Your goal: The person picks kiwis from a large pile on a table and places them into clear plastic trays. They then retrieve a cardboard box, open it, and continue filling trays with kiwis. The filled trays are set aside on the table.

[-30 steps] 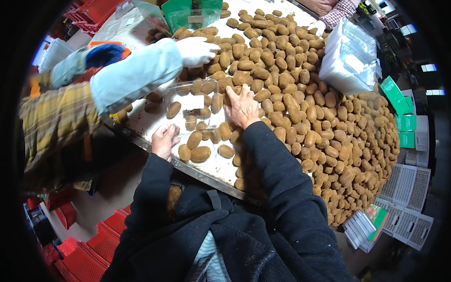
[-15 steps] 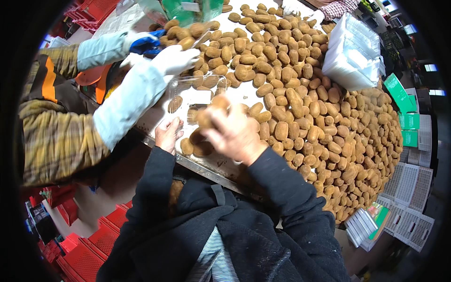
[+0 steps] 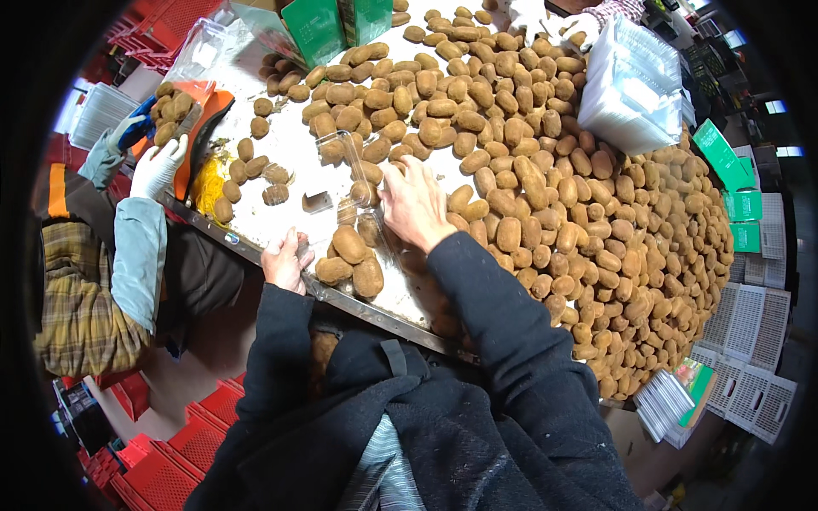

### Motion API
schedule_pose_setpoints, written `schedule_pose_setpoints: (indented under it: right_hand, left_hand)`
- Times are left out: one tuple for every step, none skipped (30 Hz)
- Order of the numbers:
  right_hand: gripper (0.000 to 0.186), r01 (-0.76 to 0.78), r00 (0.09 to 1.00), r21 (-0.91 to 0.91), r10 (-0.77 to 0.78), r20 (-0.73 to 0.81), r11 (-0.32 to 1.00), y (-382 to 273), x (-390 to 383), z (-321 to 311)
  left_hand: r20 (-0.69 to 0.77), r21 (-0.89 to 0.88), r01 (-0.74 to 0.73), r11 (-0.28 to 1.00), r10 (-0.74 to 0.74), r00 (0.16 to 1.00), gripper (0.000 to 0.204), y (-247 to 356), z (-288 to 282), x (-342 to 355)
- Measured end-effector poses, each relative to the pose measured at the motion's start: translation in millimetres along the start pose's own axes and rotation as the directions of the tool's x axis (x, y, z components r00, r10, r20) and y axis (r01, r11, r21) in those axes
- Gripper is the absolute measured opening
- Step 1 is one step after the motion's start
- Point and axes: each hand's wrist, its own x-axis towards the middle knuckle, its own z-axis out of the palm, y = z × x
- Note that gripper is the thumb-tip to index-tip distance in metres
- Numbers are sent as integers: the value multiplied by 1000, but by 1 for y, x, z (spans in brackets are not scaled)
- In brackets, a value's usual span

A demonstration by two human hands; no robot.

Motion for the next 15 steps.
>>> schedule_pose_setpoints:
  right_hand:
    - [54,-89,985,-22,91,149,996,2,9,9]
    - [55,-50,985,4,49,164,999,2,14,16]
    - [56,-46,976,9,43,214,999,2,20,22]
    - [61,-41,967,-63,55,249,997,0,26,29]
    - [61,-24,972,-62,38,233,998,-1,29,33]
    - [62,-33,962,-75,52,267,997,-1,32,35]
    - [62,-16,963,-80,37,267,997,-2,33,36]
    - [64,28,964,-90,-3,265,996,-1,32,35]
    - [64,57,964,-112,-25,264,992,-1,32,34]
    - [64,104,955,-113,-68,290,988,1,30,32]
    - [63,130,940,-121,-84,331,984,1,29,31]
    - [62,216,926,-172,-146,347,961,2,27,31]
    - [63,241,916,-174,-165,367,955,3,25,32]
    - [63,264,910,-184,-182,372,947,3,25,33]
    - [64,282,892,-205,-177,416,937,3,25,35]
  left_hand:
    - [9,6,-16,1000,16,1000,22,1,-2,1]
    - [0,20,-16,1000,16,1000,22,3,-4,1]
    - [-14,36,-11,999,12,1000,22,4,-7,1]
    - [5,38,-9,999,9,1000,22,5,-9,1]
    - [23,40,-7,999,6,1000,23,6,-10,1]
    - [-1,57,26,998,-26,1000,23,7,-11,2]
    - [26,33,6,999,-7,1000,23,7,-12,3]
    - [14,24,15,1000,-16,1000,23,6,-10,5]
    - [23,10,16,1000,-17,1000,23,5,-10,7]
    - [23,22,18,1000,-19,1000,24,6,-10,9]
    - [18,29,22,999,-22,1000,24,6,-12,11]
    - [28,33,24,999,-25,999,24,6,-13,13]
    - [38,41,30,999,-32,999,24,6,-15,13]
    - [48,45,24,999,-26,998,24,6,-17,15]
    - [59,47,16,999,-18,998,24,7,-18,16]
